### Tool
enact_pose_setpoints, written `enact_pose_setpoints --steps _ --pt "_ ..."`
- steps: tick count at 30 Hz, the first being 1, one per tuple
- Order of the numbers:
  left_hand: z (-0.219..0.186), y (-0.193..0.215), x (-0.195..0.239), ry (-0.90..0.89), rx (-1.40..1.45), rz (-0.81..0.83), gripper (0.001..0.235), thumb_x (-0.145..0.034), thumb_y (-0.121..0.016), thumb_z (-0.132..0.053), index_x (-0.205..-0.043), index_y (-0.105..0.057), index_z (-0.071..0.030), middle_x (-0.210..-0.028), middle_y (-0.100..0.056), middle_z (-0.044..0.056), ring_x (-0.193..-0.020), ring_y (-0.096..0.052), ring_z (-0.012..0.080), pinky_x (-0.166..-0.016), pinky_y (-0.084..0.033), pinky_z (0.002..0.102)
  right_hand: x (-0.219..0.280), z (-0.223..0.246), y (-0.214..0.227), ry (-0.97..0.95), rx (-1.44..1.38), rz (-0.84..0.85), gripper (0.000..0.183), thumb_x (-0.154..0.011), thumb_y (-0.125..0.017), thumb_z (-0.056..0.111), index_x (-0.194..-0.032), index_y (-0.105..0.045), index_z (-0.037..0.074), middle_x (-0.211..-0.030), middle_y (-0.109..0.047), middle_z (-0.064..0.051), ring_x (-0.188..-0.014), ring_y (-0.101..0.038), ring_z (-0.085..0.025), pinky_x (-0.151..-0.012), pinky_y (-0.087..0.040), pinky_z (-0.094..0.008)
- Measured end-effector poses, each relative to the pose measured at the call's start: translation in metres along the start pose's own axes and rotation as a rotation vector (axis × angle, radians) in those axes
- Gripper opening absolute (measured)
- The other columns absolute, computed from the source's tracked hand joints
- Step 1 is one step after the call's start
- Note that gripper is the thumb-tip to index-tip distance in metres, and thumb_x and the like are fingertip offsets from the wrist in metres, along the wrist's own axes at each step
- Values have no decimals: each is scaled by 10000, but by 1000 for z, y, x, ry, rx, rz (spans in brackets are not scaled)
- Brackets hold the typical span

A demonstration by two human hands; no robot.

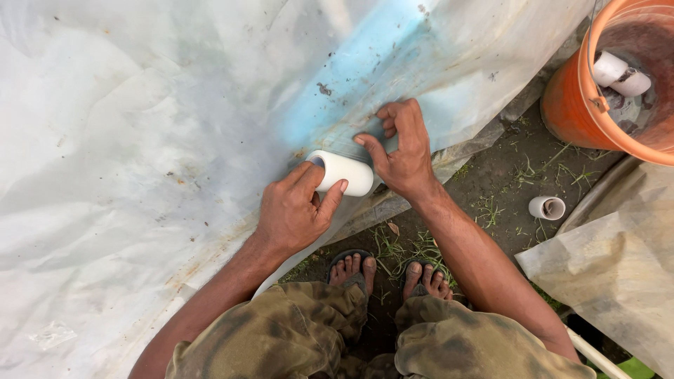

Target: The person places a blue plastic sheet against a translucent plastic wall and smooths it. They then unroll clear adhesive tape, apply it over the blue sheet, and cut it with scissors. The person repeats the taping process on a lower section of the wall.

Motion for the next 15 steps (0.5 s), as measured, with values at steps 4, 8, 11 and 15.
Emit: enact_pose_setpoints --steps 4,8,11,15 --pt "0 0 0 -6 21 -26 302 -970 -747 -256 -974 -682 39 -796 -697 115 -496 -654 159 -406 -504 344 7 -5 -4 -99 -17 0 517 -907 -880 56 -1277 -519 30 -1094 -450 -88 -864 -481 -152 -718 -482 -315" --pt "0 -1 1 3 30 -31 314 -958 -753 -257 -984 -682 48 -802 -696 116 -493 -655 159 -408 -510 341 16 -11 0 -139 -41 0 555 -918 -880 76 -1316 -495 44 -1046 -413 -64 -835 -448 -143 -709 -465 -313" --pt "1 1 1 -20 33 -19 283 -972 -743 -251 -955 -682 25 -812 -703 95 -542 -681 156 -446 -531 332 16 -14 2 -220 -60 15 579 -913 -887 98 -1321 -478 49 -981 -416 -41 -787 -432 -130 -662 -442 -307" --pt "1 1 3 4 24 17 276 -969 -751 -248 -916 -683 14 -790 -699 101 -566 -698 175 -462 -535 348 18 -16 6 -224 -49 43 586 -915 -881 92 -1323 -463 43 -959 -428 -33 -750 -420 -108 -620 -420 -291"
Point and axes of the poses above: each hand's wrist, its own x-axis away from the middle knuckle, its own y-axis out of the back of the hand, z = x × y, the point moved 2 cm from there along -x, towards the middle knuckle
